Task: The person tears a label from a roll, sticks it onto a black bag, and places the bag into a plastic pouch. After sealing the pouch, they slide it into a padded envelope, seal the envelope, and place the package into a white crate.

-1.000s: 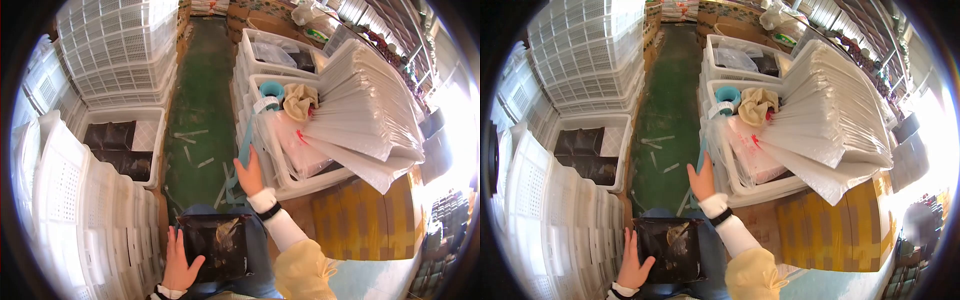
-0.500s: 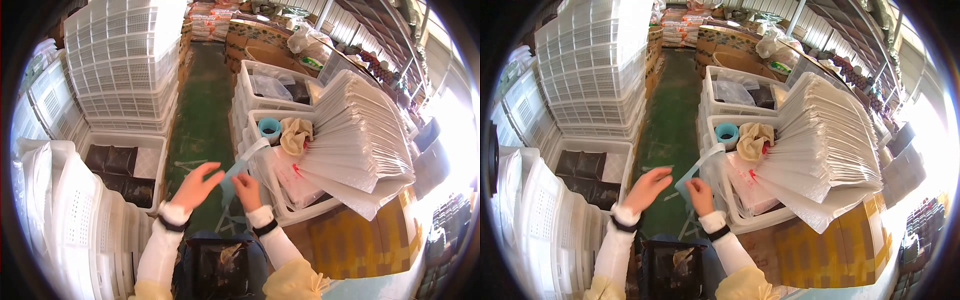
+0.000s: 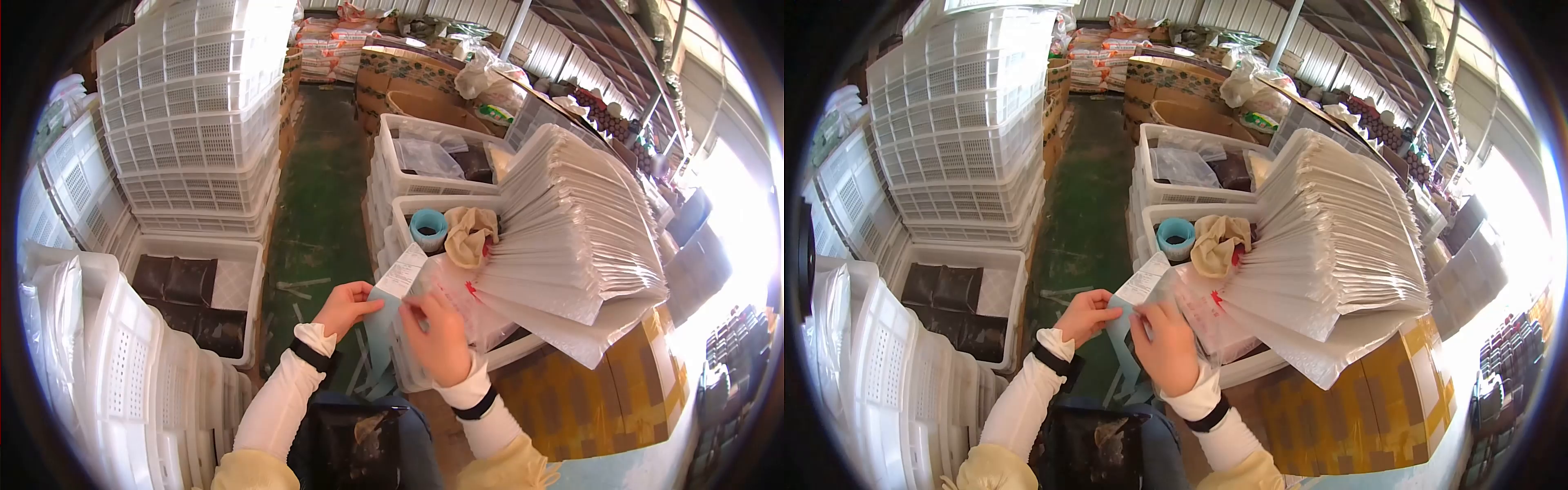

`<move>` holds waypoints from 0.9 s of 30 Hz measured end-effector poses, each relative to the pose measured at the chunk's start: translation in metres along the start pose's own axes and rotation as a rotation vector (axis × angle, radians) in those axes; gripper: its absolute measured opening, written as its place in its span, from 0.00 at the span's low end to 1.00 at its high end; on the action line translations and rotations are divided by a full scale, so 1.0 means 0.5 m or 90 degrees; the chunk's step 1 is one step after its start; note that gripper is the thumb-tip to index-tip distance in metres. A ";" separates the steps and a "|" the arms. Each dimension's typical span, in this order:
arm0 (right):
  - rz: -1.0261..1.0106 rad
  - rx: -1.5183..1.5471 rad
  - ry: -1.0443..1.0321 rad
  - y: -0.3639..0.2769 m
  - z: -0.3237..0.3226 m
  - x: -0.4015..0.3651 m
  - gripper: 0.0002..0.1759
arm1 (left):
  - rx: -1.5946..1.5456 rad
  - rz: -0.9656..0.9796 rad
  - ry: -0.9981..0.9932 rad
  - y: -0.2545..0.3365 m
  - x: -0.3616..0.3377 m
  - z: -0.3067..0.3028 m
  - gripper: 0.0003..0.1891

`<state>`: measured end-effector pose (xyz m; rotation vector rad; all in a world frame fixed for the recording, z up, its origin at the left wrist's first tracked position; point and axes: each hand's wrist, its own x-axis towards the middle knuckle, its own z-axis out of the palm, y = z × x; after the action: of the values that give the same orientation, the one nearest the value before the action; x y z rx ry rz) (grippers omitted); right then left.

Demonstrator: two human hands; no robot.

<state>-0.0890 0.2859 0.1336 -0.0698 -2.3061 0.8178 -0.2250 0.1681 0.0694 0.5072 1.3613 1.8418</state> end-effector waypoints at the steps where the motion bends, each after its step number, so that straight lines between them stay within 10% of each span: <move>1: -0.058 -0.042 -0.004 -0.003 -0.007 0.026 0.12 | 0.020 0.003 -0.009 0.009 -0.010 0.001 0.11; 27: -0.225 -0.099 -0.062 -0.078 -0.041 -0.026 0.09 | 0.219 0.160 -0.057 0.024 -0.175 0.045 0.15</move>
<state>-0.0597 0.2623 0.1602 0.3065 -2.3744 0.4705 -0.1589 0.1128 0.0994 0.9653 1.6204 1.7576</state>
